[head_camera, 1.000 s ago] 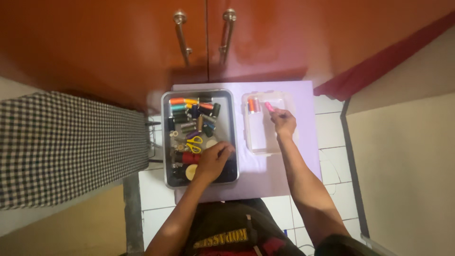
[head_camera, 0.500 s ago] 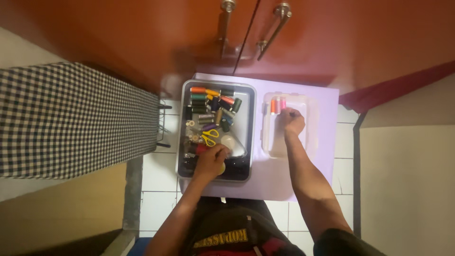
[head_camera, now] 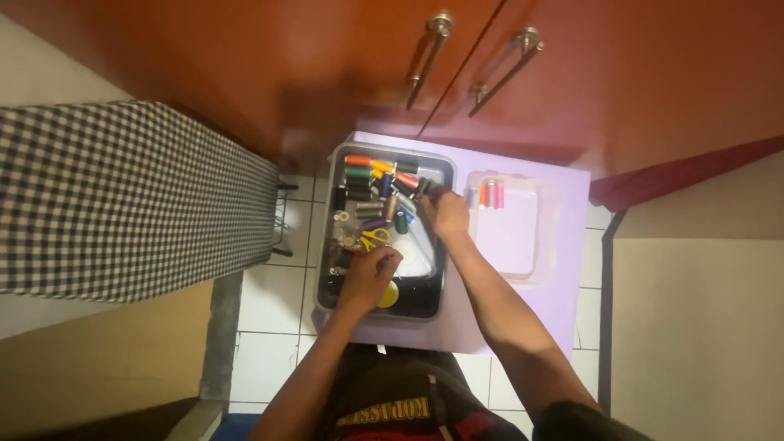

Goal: The person picks up thread spools from a tray and places them into a small plastic container one at a time.

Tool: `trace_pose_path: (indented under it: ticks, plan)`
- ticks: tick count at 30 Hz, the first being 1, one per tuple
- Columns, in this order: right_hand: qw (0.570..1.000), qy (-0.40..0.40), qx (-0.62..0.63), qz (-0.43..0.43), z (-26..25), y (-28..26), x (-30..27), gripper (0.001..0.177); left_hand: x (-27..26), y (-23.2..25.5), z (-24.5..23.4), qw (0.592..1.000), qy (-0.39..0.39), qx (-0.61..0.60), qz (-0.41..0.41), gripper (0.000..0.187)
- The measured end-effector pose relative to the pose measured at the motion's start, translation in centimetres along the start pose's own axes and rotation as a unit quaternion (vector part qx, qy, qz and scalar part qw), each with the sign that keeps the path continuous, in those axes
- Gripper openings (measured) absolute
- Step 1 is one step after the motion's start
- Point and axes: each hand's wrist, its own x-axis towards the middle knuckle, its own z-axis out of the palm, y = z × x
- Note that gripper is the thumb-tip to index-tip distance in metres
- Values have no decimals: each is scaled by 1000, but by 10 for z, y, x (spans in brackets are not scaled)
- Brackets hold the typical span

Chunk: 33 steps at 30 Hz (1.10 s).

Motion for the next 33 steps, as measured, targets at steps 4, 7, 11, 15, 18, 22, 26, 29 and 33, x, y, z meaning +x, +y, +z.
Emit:
trace_pose_path:
  ticks: [4, 7, 11, 15, 18, 22, 26, 29, 33]
  plan:
    - [977, -70, -128, 157, 17, -18, 21, 45, -5, -9, -9, 999, 32, 36, 22, 19]
    - [963, -71, -148, 214, 22, -18, 28, 49, -10, -15, -12, 999, 36, 9, 3, 21]
    - [961, -77, -147, 221, 25, -6, 27, 55, -12, -19, -17, 999, 31, 1, 43, 21]
    - [974, -29, -87, 209, 8, -7, 7, 47, -10, -5, -19, 1000, 27, 8, 2, 22]
    - [986, 57, 55, 147, -21, -20, -30, 42, -3, 23, -21, 999, 44, -20, 25, 21]
    - [986, 8, 163, 41, -74, -60, -78, 30, 9, 78, -20, 996, 44, -76, 9, 41]
    - [980, 1, 198, 31, -116, -96, -109, 39, 8, 109, -17, 977, -31, -195, 77, 42]
    - [972, 16, 233, 32, -138, -108, -119, 38, 3, 121, -14, 971, -59, -229, 33, 39]
    - [964, 42, 258, -51, -156, -109, -126, 28, 5, 127, -15, 959, -92, -264, 50, 40]
